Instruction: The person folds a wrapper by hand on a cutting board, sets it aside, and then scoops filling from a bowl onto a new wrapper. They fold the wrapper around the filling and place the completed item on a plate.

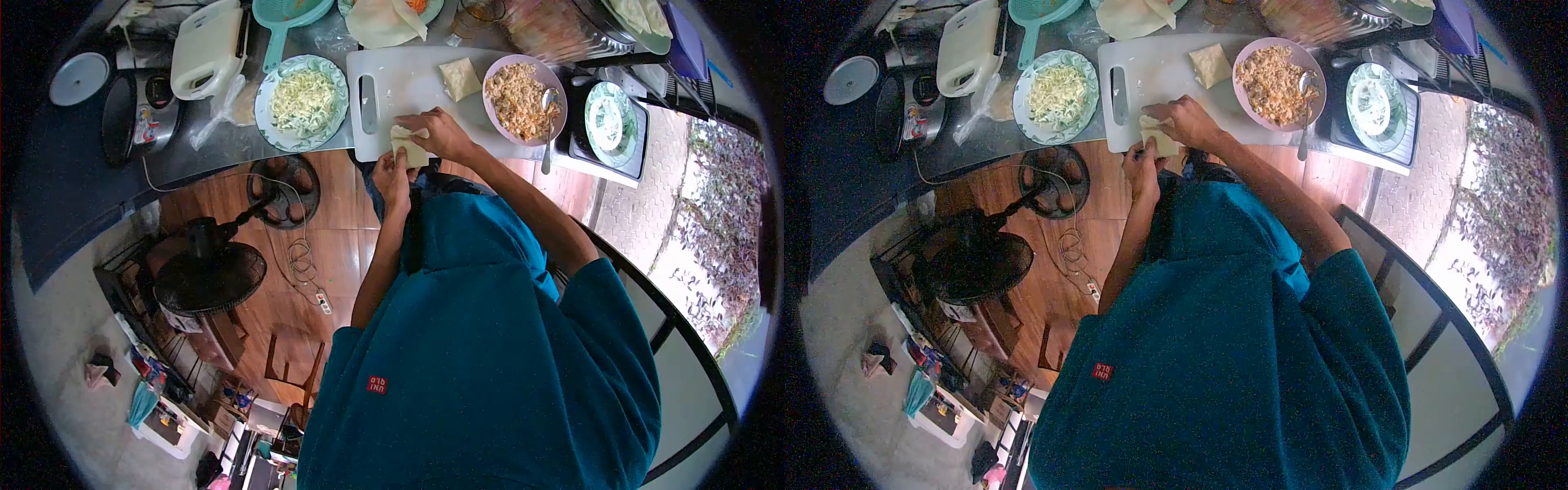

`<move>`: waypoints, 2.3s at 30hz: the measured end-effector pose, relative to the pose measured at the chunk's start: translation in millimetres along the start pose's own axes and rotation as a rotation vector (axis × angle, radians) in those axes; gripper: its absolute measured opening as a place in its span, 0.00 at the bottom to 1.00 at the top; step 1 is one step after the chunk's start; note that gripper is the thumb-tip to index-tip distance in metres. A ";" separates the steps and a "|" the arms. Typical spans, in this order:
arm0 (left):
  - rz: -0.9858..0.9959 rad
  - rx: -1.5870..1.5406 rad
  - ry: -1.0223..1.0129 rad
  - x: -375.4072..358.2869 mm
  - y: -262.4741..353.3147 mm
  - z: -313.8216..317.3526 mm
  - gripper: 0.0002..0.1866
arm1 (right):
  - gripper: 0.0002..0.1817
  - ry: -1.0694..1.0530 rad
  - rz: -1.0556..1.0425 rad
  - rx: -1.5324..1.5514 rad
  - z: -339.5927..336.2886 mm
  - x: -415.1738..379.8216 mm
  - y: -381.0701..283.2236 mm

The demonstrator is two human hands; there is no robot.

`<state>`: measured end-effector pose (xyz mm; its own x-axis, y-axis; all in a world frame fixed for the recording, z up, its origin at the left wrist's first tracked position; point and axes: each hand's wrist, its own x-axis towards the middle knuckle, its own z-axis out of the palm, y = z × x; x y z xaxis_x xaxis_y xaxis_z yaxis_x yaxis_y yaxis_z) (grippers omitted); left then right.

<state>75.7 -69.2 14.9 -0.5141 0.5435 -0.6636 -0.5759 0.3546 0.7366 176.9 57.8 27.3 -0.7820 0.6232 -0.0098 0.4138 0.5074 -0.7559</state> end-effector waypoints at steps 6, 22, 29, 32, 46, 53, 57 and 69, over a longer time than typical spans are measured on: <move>-0.014 0.009 0.029 -5.5 6.3 6.7 0.14 | 0.24 -0.067 0.063 -0.182 4.2 -1.5 -1.8; -0.027 0.011 0.050 0.9 3.6 9.1 0.11 | 0.26 0.057 -0.129 -0.343 3.7 -22.9 -19.8; -0.099 -0.136 0.126 -4.9 14.9 12.1 0.17 | 0.33 0.032 -0.203 -0.379 3.0 -39.6 -21.3; -0.111 -0.095 -0.012 1.1 11.5 7.9 0.20 | 0.34 0.009 -0.190 -0.392 4.1 -43.0 -20.4; 0.022 0.009 0.007 -0.5 3.2 8.4 0.18 | 0.20 0.380 0.342 0.163 -9.2 -29.2 -15.5; 0.050 0.017 -0.071 -1.3 4.7 -0.9 0.17 | 0.24 0.026 0.463 0.353 -0.4 -4.2 2.4; 0.116 0.016 -0.181 3.4 3.8 -9.9 0.18 | 0.31 -0.103 0.440 0.641 -9.2 -0.3 -4.2; -0.025 -0.040 -0.554 -45.7 100.2 4.9 0.18 | 0.33 -0.132 0.276 0.581 -106.8 -1.1 -90.7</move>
<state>44.6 -54.8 119.6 -0.0956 0.8580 -0.5047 -0.6131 0.3487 0.7089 190.0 74.7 165.7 -0.7492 0.5876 -0.3058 0.3166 -0.0879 -0.9445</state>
